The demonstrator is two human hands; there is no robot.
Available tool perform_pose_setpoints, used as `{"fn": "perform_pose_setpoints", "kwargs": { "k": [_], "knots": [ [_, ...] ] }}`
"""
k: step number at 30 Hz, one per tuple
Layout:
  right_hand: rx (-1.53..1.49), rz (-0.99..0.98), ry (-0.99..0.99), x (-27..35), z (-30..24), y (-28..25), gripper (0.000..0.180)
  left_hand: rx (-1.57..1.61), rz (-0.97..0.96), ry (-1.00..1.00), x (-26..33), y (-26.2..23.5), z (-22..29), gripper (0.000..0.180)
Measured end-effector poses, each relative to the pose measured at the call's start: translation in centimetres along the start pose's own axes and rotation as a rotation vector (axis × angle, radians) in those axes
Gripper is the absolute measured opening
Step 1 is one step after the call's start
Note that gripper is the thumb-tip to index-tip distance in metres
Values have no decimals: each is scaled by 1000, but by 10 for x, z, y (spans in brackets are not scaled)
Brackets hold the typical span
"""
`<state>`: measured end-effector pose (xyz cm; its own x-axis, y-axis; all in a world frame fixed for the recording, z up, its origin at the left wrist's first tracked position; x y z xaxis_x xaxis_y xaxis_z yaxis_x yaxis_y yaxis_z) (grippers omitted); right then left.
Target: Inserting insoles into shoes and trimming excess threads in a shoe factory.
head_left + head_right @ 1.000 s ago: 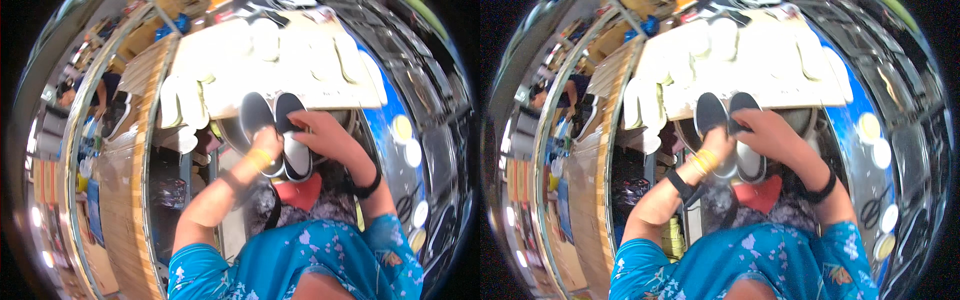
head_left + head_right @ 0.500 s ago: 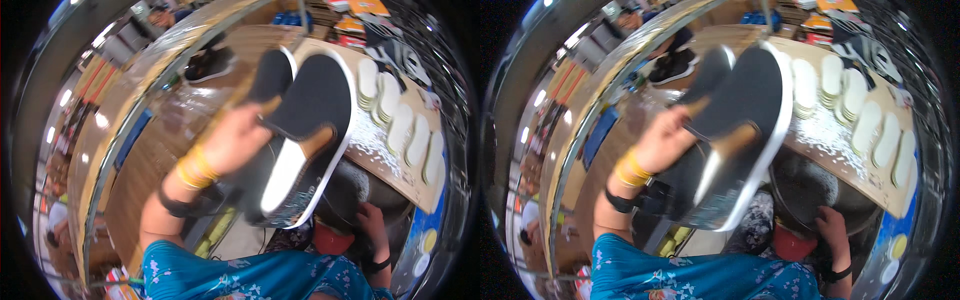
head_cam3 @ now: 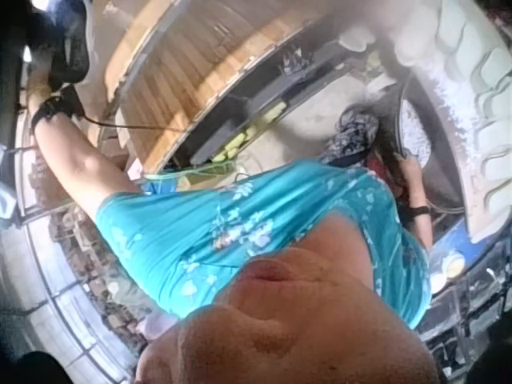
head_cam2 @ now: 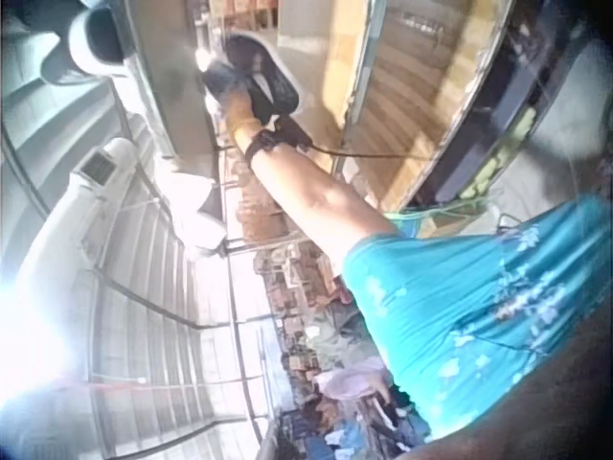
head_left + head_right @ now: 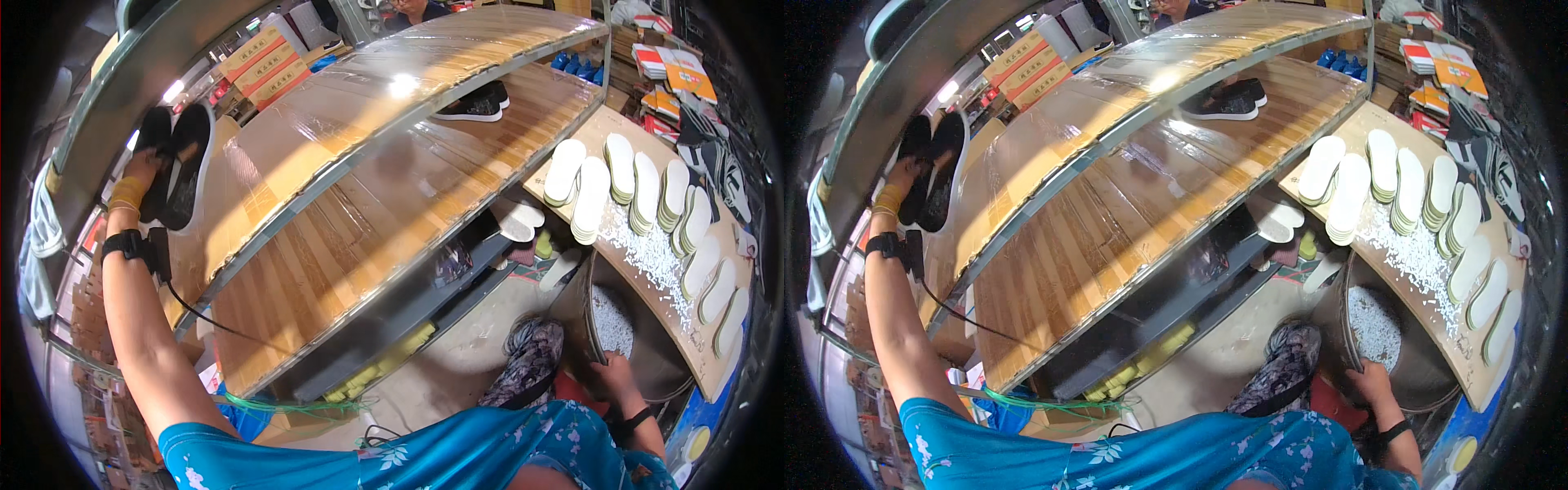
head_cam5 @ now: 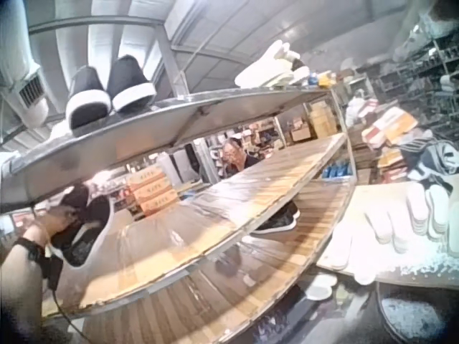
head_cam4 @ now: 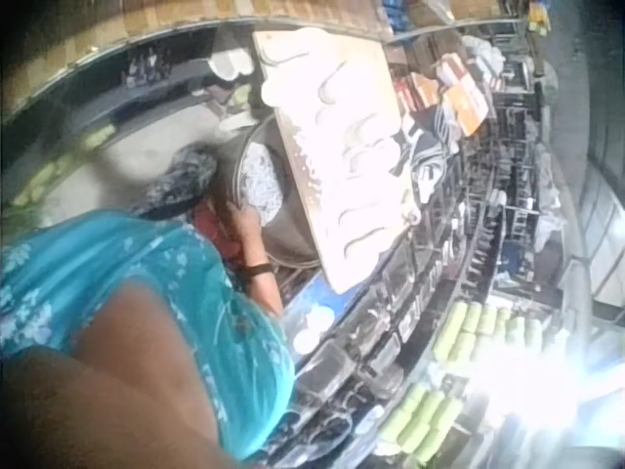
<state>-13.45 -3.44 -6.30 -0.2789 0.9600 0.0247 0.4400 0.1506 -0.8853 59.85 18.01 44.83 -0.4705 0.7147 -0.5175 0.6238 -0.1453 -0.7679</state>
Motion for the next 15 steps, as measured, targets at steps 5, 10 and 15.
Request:
{"fn": "perform_pose_setpoints", "kwargs": {
  "k": [5,10,15],
  "knots": [
    [59,25,59,1,5,8,33,-124,-235,-175,38,90,-60,64],
    [103,66,41,-2,14,12,36,32,-47,-357,40,71,-55,65],
    [79,52,-60,-6,21,25,34,413,425,-15,18,-9,32,51]
  ]
}}
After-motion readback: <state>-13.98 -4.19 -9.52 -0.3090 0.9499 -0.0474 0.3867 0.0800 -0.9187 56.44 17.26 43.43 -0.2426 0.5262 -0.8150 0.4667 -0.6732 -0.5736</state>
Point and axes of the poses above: each hand's wrist, its own x-axis away from the middle knuckle, its own y-axis out of the palm, z = x × y, the point moved 7 cm from there along -x, towards the middle knuckle, and after that the axes turned 15 degrees about z, right-handed, at the moved point
